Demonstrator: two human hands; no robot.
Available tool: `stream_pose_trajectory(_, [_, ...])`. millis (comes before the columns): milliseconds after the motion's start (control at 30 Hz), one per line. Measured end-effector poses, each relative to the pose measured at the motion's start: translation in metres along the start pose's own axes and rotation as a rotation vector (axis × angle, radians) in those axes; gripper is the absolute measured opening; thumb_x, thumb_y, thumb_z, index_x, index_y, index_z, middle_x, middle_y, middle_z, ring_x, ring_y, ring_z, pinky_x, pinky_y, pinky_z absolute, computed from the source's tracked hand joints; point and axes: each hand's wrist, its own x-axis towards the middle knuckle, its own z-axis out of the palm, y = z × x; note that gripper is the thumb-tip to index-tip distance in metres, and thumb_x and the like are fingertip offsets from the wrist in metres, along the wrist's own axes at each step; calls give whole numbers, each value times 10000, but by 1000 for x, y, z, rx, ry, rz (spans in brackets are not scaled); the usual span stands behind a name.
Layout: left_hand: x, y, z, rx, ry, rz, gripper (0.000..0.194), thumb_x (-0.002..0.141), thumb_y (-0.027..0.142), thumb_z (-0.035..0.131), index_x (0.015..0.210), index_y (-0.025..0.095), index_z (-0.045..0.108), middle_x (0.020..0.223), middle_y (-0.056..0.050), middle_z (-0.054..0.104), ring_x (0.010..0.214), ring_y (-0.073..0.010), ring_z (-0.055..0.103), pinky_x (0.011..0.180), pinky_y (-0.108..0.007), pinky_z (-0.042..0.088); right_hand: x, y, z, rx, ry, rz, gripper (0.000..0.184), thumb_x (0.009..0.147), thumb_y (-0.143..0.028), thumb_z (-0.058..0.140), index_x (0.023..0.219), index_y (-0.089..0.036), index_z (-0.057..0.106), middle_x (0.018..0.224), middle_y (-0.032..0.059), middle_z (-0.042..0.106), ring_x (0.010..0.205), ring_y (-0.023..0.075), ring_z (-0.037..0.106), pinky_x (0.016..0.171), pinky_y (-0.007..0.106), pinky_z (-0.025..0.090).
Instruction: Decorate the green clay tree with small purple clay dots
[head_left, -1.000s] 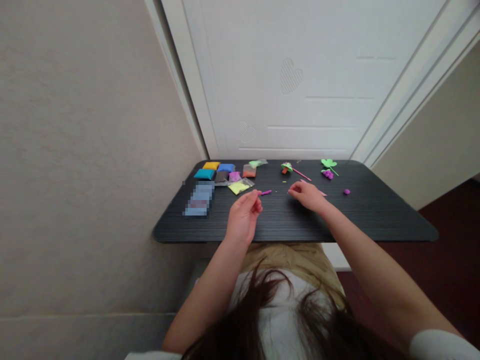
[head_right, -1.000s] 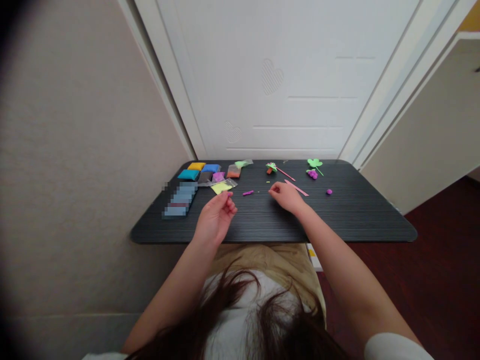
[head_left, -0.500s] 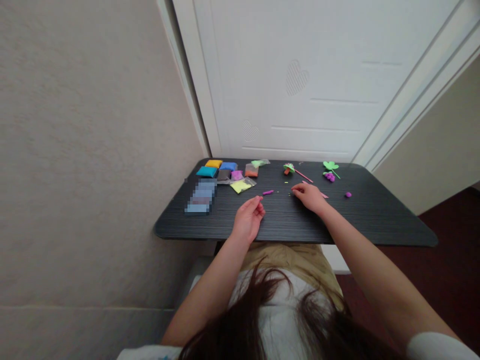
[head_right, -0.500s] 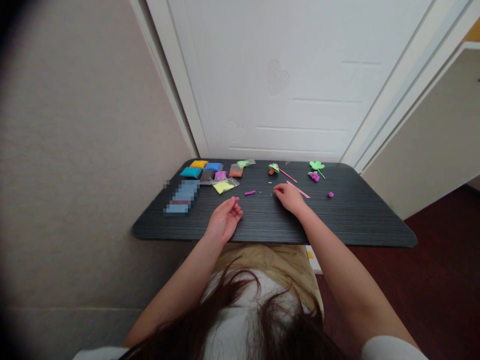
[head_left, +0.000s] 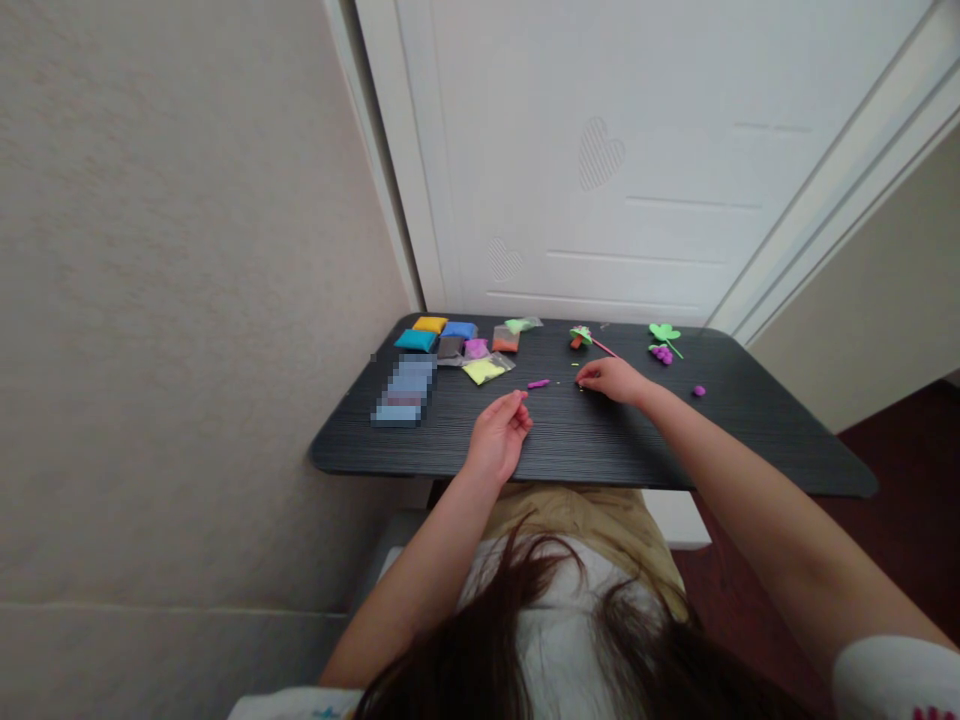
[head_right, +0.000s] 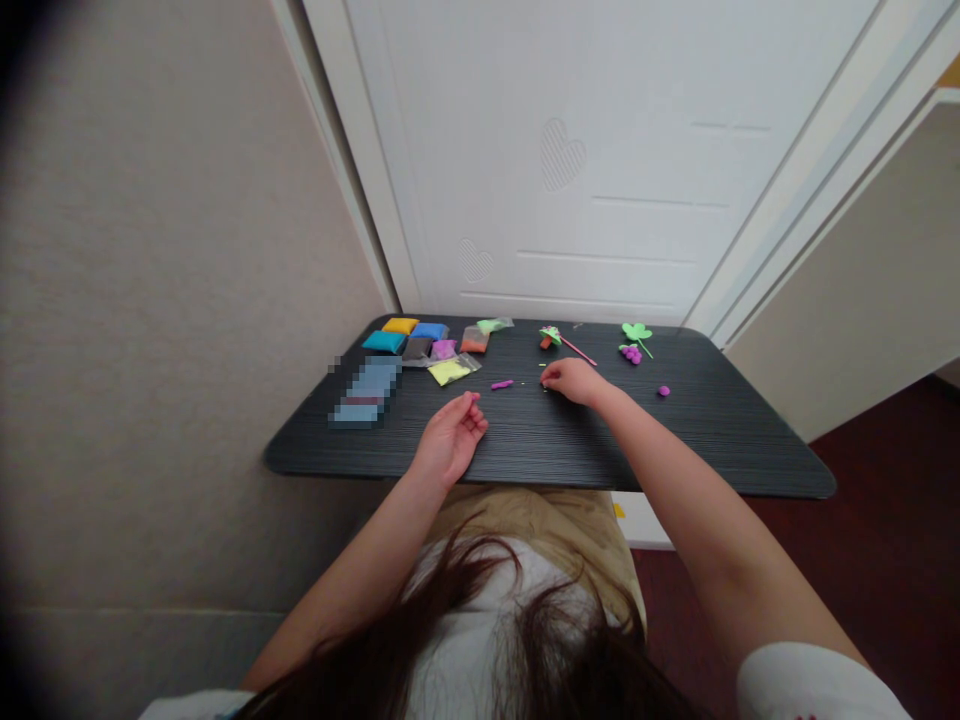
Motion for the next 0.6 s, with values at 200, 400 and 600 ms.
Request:
stream_pose_trajectory(200, [0,0,0,-4,4,1,191,674,232,636,819,113,603,611,9,526,580,-42,492,595,-182,397,-2,1,-1,-5,-34,-13,241,825,-318,461,964,-140,544,955,45,574,838,139,554,757,351,458])
stream_pose_trajectory(400, [-1,1,1,-8,12,-7,195,666,237,642,809,111,604,605,11,529,571,-39,494,591,-180,398,-6,2,0,-15,-33,-39,243,826,-320,458,962,-138,545,944,44,578,831,137,557,753,349,459])
stream_pose_trajectory(600, [-1,2,2,-5,17,-10,195,660,239,646,803,113,604,597,13,532,567,-40,497,589,-180,396,-8,0,1,-53,8,-58,238,824,-317,461,955,-136,543,957,48,569,852,143,549,761,356,454])
